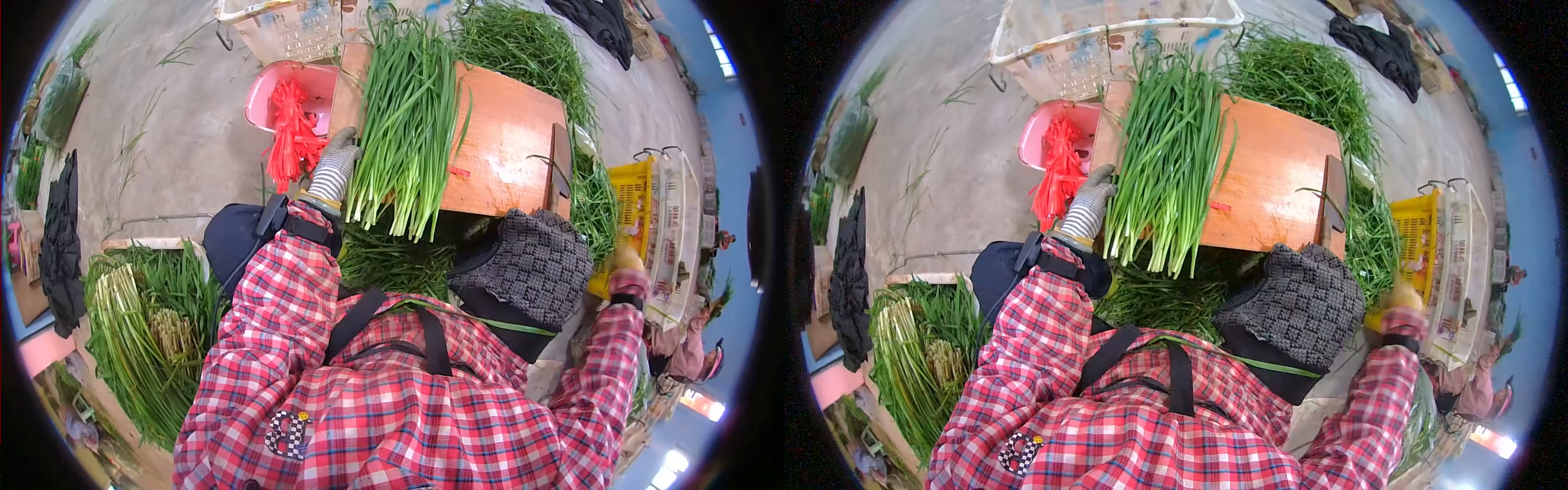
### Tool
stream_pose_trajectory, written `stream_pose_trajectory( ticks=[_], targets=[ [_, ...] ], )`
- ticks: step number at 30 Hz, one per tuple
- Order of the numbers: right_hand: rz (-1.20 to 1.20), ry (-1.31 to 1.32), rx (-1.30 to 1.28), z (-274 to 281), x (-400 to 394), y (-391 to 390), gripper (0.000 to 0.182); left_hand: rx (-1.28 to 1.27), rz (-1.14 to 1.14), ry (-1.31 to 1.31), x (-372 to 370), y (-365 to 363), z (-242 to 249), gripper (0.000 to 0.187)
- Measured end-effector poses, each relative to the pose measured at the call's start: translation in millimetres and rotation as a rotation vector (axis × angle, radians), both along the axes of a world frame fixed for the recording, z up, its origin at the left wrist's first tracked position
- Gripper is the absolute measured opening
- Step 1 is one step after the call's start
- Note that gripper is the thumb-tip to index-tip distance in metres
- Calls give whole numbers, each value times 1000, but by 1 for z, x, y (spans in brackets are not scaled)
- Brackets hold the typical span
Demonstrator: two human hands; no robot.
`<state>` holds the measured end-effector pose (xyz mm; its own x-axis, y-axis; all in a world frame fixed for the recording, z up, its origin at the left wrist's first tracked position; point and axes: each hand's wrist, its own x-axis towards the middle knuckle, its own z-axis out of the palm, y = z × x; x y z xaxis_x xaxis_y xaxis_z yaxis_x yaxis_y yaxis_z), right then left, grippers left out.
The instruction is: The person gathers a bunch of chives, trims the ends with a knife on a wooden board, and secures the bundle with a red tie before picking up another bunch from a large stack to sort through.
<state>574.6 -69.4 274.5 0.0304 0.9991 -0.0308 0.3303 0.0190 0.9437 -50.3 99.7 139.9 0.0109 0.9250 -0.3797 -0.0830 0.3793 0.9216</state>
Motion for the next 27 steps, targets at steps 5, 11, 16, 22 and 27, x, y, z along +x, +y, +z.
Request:
stream_pose_trajectory(
  ticks=[5, 11, 16, 22, 27],
  targets=[
    [-237, 1781, 486, 16, -132, 30, 21, 48, -9, -1, 8, -7, 10, 58],
    [-327, 1855, -183, -81, -349, 81, 47, 67, -9, -35, 10, -10, 5, 62],
    [-179, 1727, 3, -132, -398, 101, 50, 87, 3, -213, 13, -12, -14, 63],
    [-93, 1774, -142, -119, -423, 117, 50, 95, 23, -424, 30, -19, -17, 64],
    [-128, 1661, -78, -118, -413, 117, 35, 75, -46, 221, 25, -16, -7, 56]
  ],
)
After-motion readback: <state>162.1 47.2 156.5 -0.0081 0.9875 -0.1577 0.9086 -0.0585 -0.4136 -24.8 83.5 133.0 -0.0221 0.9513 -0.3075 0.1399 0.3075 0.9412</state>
